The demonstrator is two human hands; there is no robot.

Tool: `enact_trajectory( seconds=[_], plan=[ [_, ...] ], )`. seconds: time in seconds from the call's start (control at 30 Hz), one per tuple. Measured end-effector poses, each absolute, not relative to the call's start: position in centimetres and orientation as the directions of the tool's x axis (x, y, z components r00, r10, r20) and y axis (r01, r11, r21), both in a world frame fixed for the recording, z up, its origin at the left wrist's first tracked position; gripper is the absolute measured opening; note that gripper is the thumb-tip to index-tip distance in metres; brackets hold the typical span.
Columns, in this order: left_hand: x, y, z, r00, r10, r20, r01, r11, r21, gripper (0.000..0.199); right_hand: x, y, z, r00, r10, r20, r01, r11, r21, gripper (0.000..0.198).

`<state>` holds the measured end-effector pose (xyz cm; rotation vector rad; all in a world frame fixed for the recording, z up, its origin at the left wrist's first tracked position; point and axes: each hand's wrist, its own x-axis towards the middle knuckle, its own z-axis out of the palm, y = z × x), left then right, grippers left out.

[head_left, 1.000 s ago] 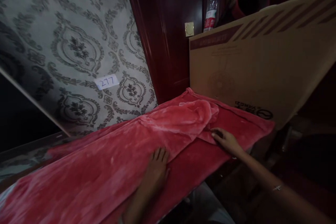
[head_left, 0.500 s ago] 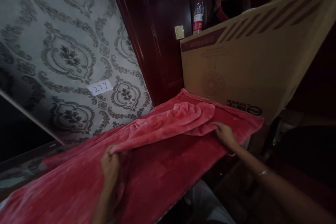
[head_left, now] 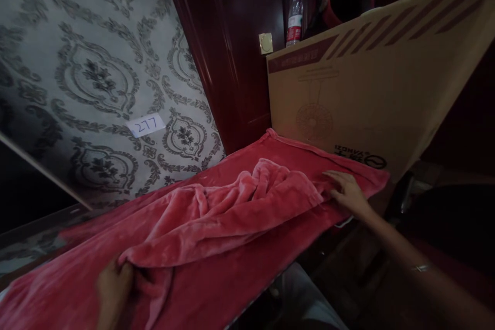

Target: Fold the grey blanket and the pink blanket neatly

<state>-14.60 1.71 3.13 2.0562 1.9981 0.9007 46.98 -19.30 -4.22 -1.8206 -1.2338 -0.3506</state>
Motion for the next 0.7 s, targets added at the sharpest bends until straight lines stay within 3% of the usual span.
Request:
enact_trajectory(
  seconds=[0.1,0.23,0.3,0.37,0.5,0.63,0.7],
  plan=[
    [-15.3,1.4,3.1,-0.049,0.919,0.391,0.887,-0.14,0.44,0.024,44.8,-20.2,-3.0,0.388,0.673,0.629,0.892,-0.101,-0.441,0.035],
    [-14.4,0.3,4.2,0.18,0.824,0.537,0.942,-0.302,0.147,0.046,42.6,-20.6,-2.8,0.292,0.754,0.588,0.891,0.007,-0.453,0.03],
    [-13.3,-1.0,4.7,0.236,0.8,0.552,0.953,-0.301,0.028,0.06,41.7,-20.4,-2.4,0.274,0.734,0.621,0.861,0.101,-0.499,0.03],
    [-11.2,-2.7,4.9,0.333,0.777,0.534,0.922,-0.387,-0.011,0.067,40.4,-20.1,-1.3,0.286,0.682,0.673,0.837,0.164,-0.522,0.03],
    [-3.4,-6.9,4.1,0.593,0.615,0.52,0.661,-0.74,0.122,0.066,35.1,-19.2,2.3,0.277,0.622,0.732,0.809,0.26,-0.527,0.025],
    [6.4,-10.7,2.9,0.714,0.523,0.465,0.381,-0.848,0.368,0.072,28.3,-18.3,4.5,0.168,0.686,0.708,0.687,0.434,-0.583,0.017],
    [10.1,-12.0,2.3,0.718,0.508,0.475,0.267,-0.832,0.486,0.059,26.1,-18.2,4.7,0.159,0.687,0.709,0.63,0.482,-0.608,0.016]
  ],
)
